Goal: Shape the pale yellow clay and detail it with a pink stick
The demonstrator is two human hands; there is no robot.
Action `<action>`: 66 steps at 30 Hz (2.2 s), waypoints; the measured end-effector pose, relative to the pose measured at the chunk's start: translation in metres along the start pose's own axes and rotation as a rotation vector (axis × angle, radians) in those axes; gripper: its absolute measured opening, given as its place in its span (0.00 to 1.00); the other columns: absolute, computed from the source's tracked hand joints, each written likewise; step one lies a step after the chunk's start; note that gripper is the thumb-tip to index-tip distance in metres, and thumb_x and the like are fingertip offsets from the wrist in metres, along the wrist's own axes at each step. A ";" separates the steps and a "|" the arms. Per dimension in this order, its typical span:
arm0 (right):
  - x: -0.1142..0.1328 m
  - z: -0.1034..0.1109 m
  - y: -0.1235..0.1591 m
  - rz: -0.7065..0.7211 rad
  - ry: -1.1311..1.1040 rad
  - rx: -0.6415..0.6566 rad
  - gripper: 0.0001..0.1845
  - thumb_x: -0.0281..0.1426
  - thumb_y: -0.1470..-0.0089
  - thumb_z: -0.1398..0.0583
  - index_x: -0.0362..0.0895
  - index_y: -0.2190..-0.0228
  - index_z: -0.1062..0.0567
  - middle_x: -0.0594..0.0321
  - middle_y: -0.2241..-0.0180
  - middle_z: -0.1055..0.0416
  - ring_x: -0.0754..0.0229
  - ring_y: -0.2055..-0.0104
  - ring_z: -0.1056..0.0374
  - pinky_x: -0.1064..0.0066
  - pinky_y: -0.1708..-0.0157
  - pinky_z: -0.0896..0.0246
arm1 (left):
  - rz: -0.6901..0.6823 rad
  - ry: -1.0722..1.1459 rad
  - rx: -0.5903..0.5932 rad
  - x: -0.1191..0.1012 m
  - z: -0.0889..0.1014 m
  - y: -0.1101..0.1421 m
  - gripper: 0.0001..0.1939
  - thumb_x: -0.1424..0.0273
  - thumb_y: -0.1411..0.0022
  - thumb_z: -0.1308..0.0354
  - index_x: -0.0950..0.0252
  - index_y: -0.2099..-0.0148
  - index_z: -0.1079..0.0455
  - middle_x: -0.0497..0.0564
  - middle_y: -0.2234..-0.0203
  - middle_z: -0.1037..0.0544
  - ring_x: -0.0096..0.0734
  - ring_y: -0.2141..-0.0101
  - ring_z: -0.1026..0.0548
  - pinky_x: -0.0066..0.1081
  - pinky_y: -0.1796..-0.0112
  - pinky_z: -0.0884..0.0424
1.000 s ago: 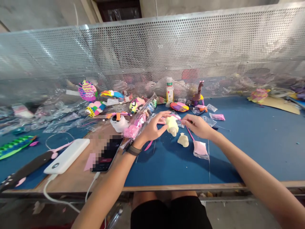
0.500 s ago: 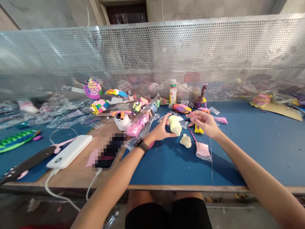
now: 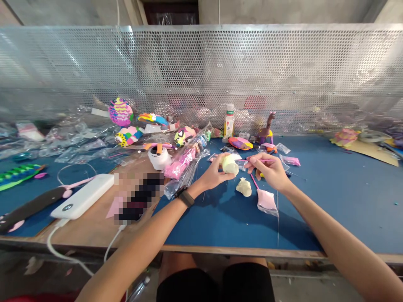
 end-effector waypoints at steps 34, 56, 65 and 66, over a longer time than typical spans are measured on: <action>0.006 -0.011 0.013 0.578 0.678 0.296 0.13 0.34 0.24 0.50 0.49 0.53 0.26 0.54 0.54 0.22 0.52 0.52 0.23 0.59 0.53 0.25 | -0.083 -0.169 -0.125 -0.001 -0.015 0.005 0.39 0.61 0.47 0.22 0.59 0.38 0.35 0.56 0.46 0.29 0.47 0.48 0.28 0.42 0.49 0.26; 0.007 -0.010 0.012 0.711 0.813 0.273 0.11 0.30 0.24 0.49 0.47 0.55 0.27 0.55 0.57 0.21 0.54 0.56 0.22 0.64 0.57 0.25 | -0.134 -0.137 -0.102 0.014 -0.016 0.001 0.37 0.63 0.48 0.22 0.58 0.39 0.31 0.56 0.47 0.27 0.47 0.48 0.27 0.44 0.47 0.29; 0.004 -0.008 0.012 0.716 0.831 0.241 0.11 0.29 0.24 0.49 0.46 0.52 0.26 0.54 0.55 0.20 0.53 0.53 0.21 0.62 0.55 0.23 | -0.117 -0.119 -0.148 0.007 -0.016 0.002 0.33 0.65 0.47 0.23 0.60 0.42 0.31 0.54 0.50 0.28 0.42 0.52 0.27 0.39 0.51 0.27; 0.004 -0.008 0.012 0.716 0.833 0.238 0.12 0.29 0.24 0.49 0.46 0.51 0.26 0.54 0.55 0.20 0.53 0.53 0.21 0.62 0.55 0.23 | -0.112 -0.108 -0.156 0.006 -0.016 0.002 0.33 0.65 0.47 0.23 0.60 0.43 0.31 0.54 0.50 0.28 0.42 0.52 0.27 0.39 0.52 0.27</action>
Point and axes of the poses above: each hand's wrist, its own y-axis away from the middle knuckle, its own z-axis out of the back of the hand, x = y × z, the point moved 2 cm from there along -y, towards the middle knuckle
